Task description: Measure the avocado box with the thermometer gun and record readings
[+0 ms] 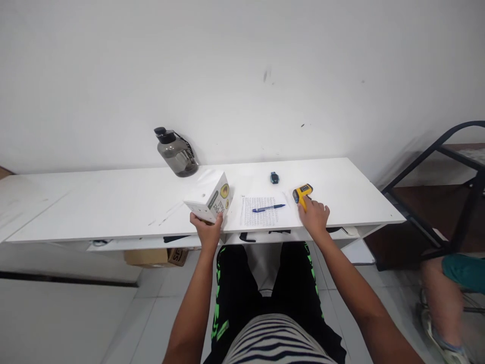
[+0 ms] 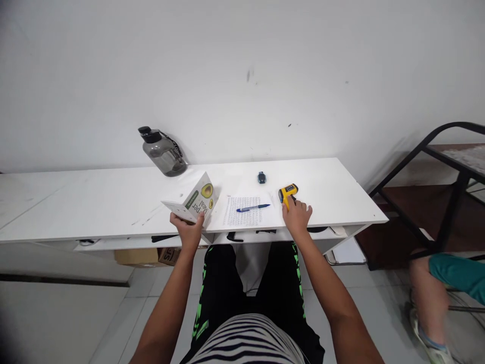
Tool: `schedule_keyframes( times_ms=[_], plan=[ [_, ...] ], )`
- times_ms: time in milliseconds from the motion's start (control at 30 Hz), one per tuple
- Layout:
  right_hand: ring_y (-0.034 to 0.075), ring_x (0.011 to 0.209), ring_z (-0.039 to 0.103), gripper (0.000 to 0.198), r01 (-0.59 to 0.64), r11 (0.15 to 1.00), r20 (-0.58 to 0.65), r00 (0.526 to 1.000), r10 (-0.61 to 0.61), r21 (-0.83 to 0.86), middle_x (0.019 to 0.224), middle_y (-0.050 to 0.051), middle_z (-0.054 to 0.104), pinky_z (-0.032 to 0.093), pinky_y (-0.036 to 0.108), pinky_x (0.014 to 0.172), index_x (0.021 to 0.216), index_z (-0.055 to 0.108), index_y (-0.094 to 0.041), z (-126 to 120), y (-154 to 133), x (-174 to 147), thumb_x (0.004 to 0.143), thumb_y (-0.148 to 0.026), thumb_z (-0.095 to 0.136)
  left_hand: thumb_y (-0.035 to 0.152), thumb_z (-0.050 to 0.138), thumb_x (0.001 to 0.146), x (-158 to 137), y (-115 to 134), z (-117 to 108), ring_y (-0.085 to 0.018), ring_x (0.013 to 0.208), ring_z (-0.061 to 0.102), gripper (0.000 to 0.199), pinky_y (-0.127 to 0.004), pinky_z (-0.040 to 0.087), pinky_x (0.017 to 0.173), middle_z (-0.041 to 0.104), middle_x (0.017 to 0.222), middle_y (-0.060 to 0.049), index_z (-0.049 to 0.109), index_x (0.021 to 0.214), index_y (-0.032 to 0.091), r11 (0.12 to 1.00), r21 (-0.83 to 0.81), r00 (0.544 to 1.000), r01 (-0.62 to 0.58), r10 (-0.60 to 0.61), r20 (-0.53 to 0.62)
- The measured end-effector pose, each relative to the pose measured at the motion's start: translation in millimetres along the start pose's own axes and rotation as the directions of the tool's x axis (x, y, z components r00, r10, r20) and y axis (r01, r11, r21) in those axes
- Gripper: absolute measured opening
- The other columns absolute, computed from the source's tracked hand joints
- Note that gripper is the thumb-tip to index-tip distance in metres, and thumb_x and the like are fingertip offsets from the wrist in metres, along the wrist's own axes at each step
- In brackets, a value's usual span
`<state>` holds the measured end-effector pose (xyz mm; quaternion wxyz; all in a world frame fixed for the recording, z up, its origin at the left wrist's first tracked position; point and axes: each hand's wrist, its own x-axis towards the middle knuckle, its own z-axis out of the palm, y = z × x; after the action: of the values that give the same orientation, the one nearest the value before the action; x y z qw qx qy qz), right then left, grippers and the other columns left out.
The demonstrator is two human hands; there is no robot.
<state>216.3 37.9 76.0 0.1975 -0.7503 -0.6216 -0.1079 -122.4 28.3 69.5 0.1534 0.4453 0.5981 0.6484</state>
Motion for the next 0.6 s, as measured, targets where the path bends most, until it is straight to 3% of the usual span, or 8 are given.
schedule_keyframes(
  times_ms=[200, 300, 367, 433, 533, 600],
  plan=[
    [0.036, 0.120, 0.037, 0.047, 0.068, 0.994, 0.048, 0.997, -0.064, -0.088, 0.133, 0.020, 0.046, 0.016, 0.060, 0.099, 0.132, 0.046, -0.017, -2.3, -2.4, 21.8, 0.090, -0.037, 0.043, 0.037, 0.069, 0.072, 0.7, -3.5, -3.6, -0.025, 0.120, 0.050, 0.091, -0.038, 0.045, 0.097, 0.042, 0.135, -0.022, 0.011, 0.137, 0.014, 0.988, 0.153, 0.999, 0.012, -0.018, 0.038],
    [0.035, 0.123, 0.037, 0.048, 0.228, 0.972, 0.117, 0.968, -0.220, -0.061, 0.134, 0.021, 0.045, 0.020, 0.055, 0.101, 0.134, 0.043, -0.014, -9.8, -17.2, 30.4, 0.091, -0.035, 0.043, 0.044, 0.068, 0.073, 12.5, -2.2, -8.7, -0.030, 0.119, 0.051, 0.092, -0.043, 0.045, 0.096, 0.045, 0.133, -0.022, 0.012, 0.139, 0.014, 0.949, 0.312, 0.995, 0.047, -0.073, 0.074],
    [0.032, 0.115, 0.047, 0.046, 0.420, 0.907, 0.202, 0.888, -0.413, 0.005, 0.125, 0.020, 0.054, 0.026, 0.048, 0.098, 0.135, 0.042, -0.015, -13.6, -32.7, 30.7, 0.093, -0.034, 0.039, 0.048, 0.066, 0.073, 26.1, 0.5, -9.6, -0.033, 0.116, 0.053, 0.092, -0.047, 0.045, 0.095, 0.048, 0.131, -0.021, 0.014, 0.140, 0.015, 0.915, 0.397, 0.988, 0.070, -0.119, 0.100],
    [0.029, 0.099, 0.057, 0.047, 0.509, 0.860, 0.306, 0.812, -0.497, 0.049, 0.104, 0.018, 0.065, 0.033, 0.044, 0.091, 0.138, 0.039, -0.013, -13.4, -48.8, 28.0, 0.096, -0.034, 0.035, 0.048, 0.066, 0.073, 37.9, 5.4, -6.1, -0.036, 0.118, 0.051, 0.092, -0.051, 0.041, 0.097, 0.048, 0.132, -0.021, 0.015, 0.141, 0.014, 0.894, 0.439, 0.984, 0.091, -0.149, 0.099],
    [0.026, 0.079, 0.063, 0.046, 0.443, 0.895, 0.425, 0.802, -0.420, 0.051, 0.081, 0.014, 0.068, 0.039, 0.039, 0.079, 0.134, 0.041, -0.009, -6.4, -65.5, 23.5, 0.097, -0.034, 0.032, 0.042, 0.064, 0.075, 32.2, 19.5, 7.4, -0.038, 0.134, 0.030, 0.091, -0.054, 0.025, 0.109, 0.033, 0.142, -0.027, 0.015, 0.142, 0.006, 0.903, 0.416, 0.994, 0.106, -0.112, -0.012],
    [0.026, 0.075, 0.064, 0.039, 0.405, 0.910, 0.439, 0.805, -0.399, 0.085, 0.080, 0.015, 0.068, 0.040, 0.036, 0.072, 0.121, 0.052, -0.008, -1.3, -68.4, 22.9, 0.097, -0.032, 0.032, 0.039, 0.054, 0.084, 4.8, 31.5, 19.5, -0.034, 0.142, 0.009, 0.084, -0.053, 0.012, 0.114, 0.012, 0.150, -0.028, 0.007, 0.144, 0.003, 0.924, 0.382, 0.996, 0.023, 0.014, -0.093]
  ],
)
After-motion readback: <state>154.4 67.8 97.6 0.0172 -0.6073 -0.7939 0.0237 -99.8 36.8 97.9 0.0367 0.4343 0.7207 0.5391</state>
